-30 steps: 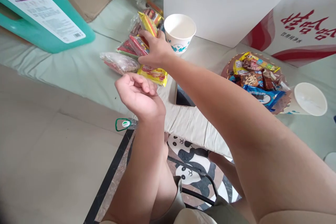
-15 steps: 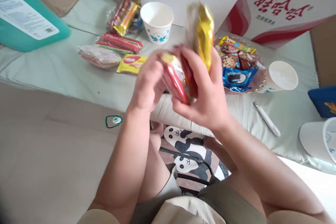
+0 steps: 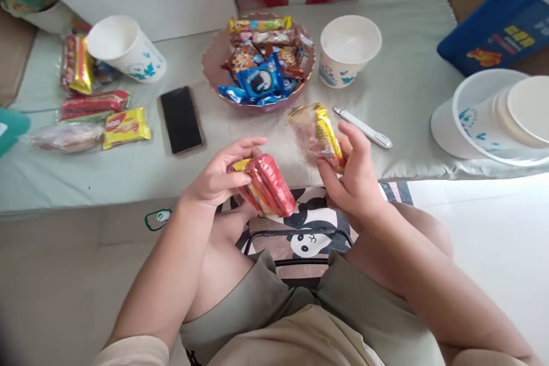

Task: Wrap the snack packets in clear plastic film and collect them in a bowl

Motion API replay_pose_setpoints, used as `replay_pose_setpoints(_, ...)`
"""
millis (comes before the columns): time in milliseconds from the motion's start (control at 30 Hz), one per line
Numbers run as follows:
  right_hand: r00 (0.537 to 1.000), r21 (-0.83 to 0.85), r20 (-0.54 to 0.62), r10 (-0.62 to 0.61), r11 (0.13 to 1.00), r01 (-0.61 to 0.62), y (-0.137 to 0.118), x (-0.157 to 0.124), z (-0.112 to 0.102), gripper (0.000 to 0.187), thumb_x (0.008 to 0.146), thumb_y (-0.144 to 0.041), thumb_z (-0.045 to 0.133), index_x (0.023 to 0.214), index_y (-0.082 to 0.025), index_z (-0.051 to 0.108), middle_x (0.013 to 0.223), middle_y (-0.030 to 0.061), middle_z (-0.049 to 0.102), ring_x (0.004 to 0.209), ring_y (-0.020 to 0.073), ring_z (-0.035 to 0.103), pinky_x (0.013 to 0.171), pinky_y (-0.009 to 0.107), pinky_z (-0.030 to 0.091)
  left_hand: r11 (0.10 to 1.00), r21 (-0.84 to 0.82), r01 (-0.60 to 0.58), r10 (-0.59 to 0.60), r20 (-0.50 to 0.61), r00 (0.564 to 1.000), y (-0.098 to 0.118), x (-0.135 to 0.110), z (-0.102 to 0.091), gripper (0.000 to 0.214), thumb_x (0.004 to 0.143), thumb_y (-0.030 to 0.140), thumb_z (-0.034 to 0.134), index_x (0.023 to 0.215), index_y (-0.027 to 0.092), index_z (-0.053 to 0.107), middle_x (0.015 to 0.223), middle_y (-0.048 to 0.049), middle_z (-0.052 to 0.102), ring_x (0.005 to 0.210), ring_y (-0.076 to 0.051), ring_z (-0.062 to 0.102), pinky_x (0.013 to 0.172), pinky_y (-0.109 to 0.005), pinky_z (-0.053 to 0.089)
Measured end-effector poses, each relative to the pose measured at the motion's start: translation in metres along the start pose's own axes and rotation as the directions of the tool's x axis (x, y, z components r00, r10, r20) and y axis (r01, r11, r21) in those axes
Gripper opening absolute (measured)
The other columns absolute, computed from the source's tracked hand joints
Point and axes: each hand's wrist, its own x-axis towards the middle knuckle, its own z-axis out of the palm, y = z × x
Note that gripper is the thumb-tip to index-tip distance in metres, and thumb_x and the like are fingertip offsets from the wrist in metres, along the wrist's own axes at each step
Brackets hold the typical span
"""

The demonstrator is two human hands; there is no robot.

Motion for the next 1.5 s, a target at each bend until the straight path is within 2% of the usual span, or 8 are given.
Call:
replay_pose_setpoints(167, 0.995, -0.290, -0.066, 0.076, 0.953, -0.092, 0.023, 0.020, -0.012, 0.053, 0.091, -0.017, 0.053, 0.143, -0.031, 0.054, 0.130, 0.0118, 0.075, 0.113, 0.0334, 0.075, 0.091, 0.051, 0.063, 0.946, -0.325, 0.012, -0.092, -0.232, 0.968, -0.020, 0.037, 0.028, 0.041, 0.075, 0.043, 0.087, 0.112, 0.035, 0.069, 0.098, 0.0025, 0.072, 0.072, -0.013, 0.067, 0.070, -0.031, 0.061)
replay_pose_setpoints(467, 0.997, -0.227, 0.054, 0.049, 0.973, -0.036, 0.020, 0.030, 0.002, 0.029, 0.098, -0.028, 0.053, 0.121, -0.026, 0.070, 0.128, 0.0108, 0.074, 0.121, 0.0330, 0.068, 0.106, 0.054, 0.055, 0.877, -0.420, 0.234, -0.306, -0.112, 0.945, -0.032, 0.058, 0.050, 0.083, 0.061, 0.098, 0.059, 0.107, 0.029, 0.065, 0.100, -0.0110, 0.063, 0.077, -0.020, 0.052, 0.047, -0.026, 0.038)
replay_pose_setpoints(833, 0.925, -0.420, -0.167, 0.343, 0.824, -0.381, 0.094, 0.032, -0.009, 0.022, 0.090, -0.033, 0.059, 0.108, -0.025, 0.068, 0.112, 0.0174, 0.069, 0.106, 0.0388, 0.063, 0.088, 0.059, 0.054, 0.888, -0.458, 0.037, -0.174, -0.261, 0.950, -0.026, 0.051, 0.041, 0.062, 0.062, 0.077, 0.074, 0.096, 0.026, 0.064, 0.085, -0.0046, 0.056, 0.070, -0.016, 0.052, 0.060, -0.031, 0.051)
replay_pose_setpoints(1067, 0.846, -0.093, -0.211, 0.490, 0.852, -0.516, 0.052, 0.042, -0.020, 0.015, 0.088, -0.030, 0.058, 0.101, -0.023, 0.061, 0.094, 0.0102, 0.075, 0.080, 0.0265, 0.068, 0.082, 0.047, 0.056, 0.961, -0.270, 0.061, -0.141, -0.285, 0.948, -0.022, 0.040, 0.042, 0.065, 0.075, 0.075, 0.067, 0.119, 0.026, 0.067, 0.119, -0.0135, 0.075, 0.115, -0.034, 0.072, 0.086, -0.045, 0.062)
replay_pose_setpoints(1133, 0.833, 0.275, -0.052, 0.551, 0.810, -0.518, 0.031, 0.040, -0.018, 0.018, 0.090, -0.038, 0.058, 0.101, -0.024, 0.060, 0.074, 0.0025, 0.069, 0.057, 0.0184, 0.060, 0.065, 0.037, 0.054, 0.967, -0.249, 0.047, -0.115, -0.265, 0.957, -0.023, 0.039, 0.043, 0.074, 0.071, 0.072, 0.073, 0.128, 0.027, 0.065, 0.124, -0.0138, 0.076, 0.121, -0.037, 0.071, 0.090, -0.048, 0.062)
replay_pose_setpoints(1233, 0.797, 0.674, 0.394, 0.459, 0.445, -0.590, 0.005, 0.037, -0.007, 0.027, 0.088, -0.050, 0.062, 0.089, -0.023, 0.059, 0.058, -0.0031, 0.061, 0.042, 0.0112, 0.050, 0.044, 0.026, 0.043, 0.982, -0.190, 0.011, -0.066, -0.284, 0.956, -0.027, 0.040, 0.043, 0.076, 0.067, 0.053, 0.081, 0.137, 0.026, 0.063, 0.130, -0.0133, 0.075, 0.126, -0.039, 0.070, 0.097, -0.049, 0.062)
replay_pose_setpoints(1333, 0.731, 0.716, 0.632, 0.257, 0.167, -0.677, -0.008, 0.037, 0.007, 0.027, 0.082, -0.046, 0.069, 0.081, -0.020, 0.060, 0.056, -0.0026, 0.063, 0.040, 0.0094, 0.053, 0.038, 0.022, 0.038, 0.991, -0.129, -0.041, -0.006, -0.348, 0.938, -0.033, 0.043, 0.043, 0.074, 0.068, 0.041, 0.076, 0.139, 0.026, 0.062, 0.130, -0.0115, 0.076, 0.127, -0.040, 0.069, 0.099, -0.052, 0.062)
replay_pose_setpoints(1500, 0.603, 0.603, 0.773, 0.199, 0.063, -0.795, -0.014, 0.037, 0.018, 0.029, 0.077, -0.042, 0.079, 0.082, -0.016, 0.066, 0.066, 0.0019, 0.072, 0.046, 0.0096, 0.062, 0.040, 0.018, 0.045, 0.994, -0.082, -0.073, 0.035, -0.395, 0.918, -0.028, 0.046, 0.049, 0.066, 0.067, 0.042, 0.068, 0.132, 0.029, 0.065, 0.129, -0.0101, 0.076, 0.128, -0.042, 0.068, 0.095, -0.057, 0.063)
